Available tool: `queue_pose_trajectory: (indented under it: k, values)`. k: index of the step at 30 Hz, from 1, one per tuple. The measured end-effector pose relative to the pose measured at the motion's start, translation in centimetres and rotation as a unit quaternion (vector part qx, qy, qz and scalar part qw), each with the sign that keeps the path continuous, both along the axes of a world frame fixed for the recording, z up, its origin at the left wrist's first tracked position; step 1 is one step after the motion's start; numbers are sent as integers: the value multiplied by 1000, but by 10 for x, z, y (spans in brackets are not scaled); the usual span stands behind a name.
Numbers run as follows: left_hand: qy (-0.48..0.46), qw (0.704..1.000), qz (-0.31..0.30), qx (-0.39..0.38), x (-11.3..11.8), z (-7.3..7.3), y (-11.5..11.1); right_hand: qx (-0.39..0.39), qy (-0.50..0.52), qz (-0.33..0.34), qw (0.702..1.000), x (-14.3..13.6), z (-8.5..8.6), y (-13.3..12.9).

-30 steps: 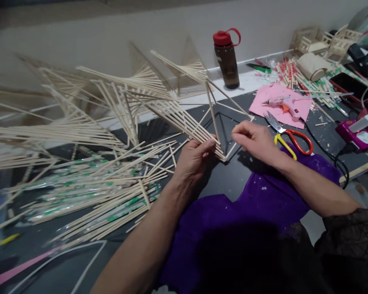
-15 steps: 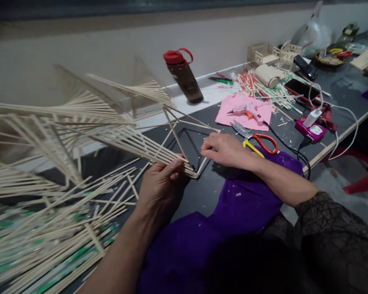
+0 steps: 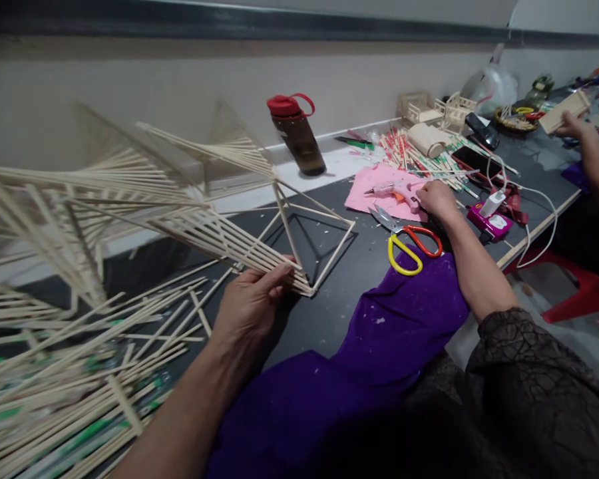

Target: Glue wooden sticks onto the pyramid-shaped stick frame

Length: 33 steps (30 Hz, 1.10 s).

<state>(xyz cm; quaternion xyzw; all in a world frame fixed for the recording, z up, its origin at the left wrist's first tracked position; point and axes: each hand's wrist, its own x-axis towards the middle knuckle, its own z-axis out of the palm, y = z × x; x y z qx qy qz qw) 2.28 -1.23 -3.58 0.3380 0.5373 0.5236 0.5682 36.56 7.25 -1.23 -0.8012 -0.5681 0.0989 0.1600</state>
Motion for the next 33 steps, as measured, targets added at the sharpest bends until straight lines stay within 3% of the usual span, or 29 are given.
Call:
queue_pose_trajectory:
  k: [5,16,23,33]
  values:
    - [5,1000,-1,-6,0,0,2,12,38,10,999,5,-18,8]
    - [3,1000,4,-21,1,2,2,42,131,19,990,11,-31,10]
    - [-2,1000,3,-27,1,0,2,34,116,16,992,7,-23,2]
    - [-7,1000,2,-28,1,-1,2,-10,4,-15,1000,-3,-9,10]
